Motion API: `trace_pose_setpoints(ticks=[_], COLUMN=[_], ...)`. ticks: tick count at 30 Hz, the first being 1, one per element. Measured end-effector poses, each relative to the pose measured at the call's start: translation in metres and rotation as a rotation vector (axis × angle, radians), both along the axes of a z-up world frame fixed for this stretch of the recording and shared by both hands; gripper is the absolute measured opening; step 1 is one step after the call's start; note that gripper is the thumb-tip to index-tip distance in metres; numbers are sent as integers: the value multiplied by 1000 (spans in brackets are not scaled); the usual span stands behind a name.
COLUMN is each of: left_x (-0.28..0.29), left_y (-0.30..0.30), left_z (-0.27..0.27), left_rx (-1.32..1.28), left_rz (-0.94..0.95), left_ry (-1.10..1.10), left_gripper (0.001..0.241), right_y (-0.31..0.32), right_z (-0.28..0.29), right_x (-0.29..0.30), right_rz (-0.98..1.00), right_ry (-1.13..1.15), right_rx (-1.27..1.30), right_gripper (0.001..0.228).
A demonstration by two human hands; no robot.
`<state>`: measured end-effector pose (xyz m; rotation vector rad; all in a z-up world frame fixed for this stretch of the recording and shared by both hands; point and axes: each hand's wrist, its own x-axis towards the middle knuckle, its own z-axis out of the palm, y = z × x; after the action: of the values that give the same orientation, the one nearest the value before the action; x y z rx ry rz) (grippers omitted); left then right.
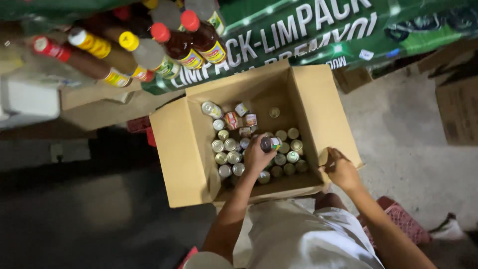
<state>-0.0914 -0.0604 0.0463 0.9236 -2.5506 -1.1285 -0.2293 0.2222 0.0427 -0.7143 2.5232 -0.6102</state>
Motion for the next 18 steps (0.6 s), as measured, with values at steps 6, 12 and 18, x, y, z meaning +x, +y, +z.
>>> trace_pose_setpoints(ticks=[6,12,18], left_x=[0,-18,-27], left_y=[37,78,103], left_z=[76,152,196], left_rx=[-28,-33,50], left_rz=[100,212,340], left_ry=[53,169,185], left_gripper=[60,56,51], right_y=[8,-42,-59], right_z=[-5,153,183], right_x=[-12,-20,-18], right_rz=[50,333,525], right_ry=[-127,15,58], right_rx=[-123,-377,-605], right_gripper=[58,77,85])
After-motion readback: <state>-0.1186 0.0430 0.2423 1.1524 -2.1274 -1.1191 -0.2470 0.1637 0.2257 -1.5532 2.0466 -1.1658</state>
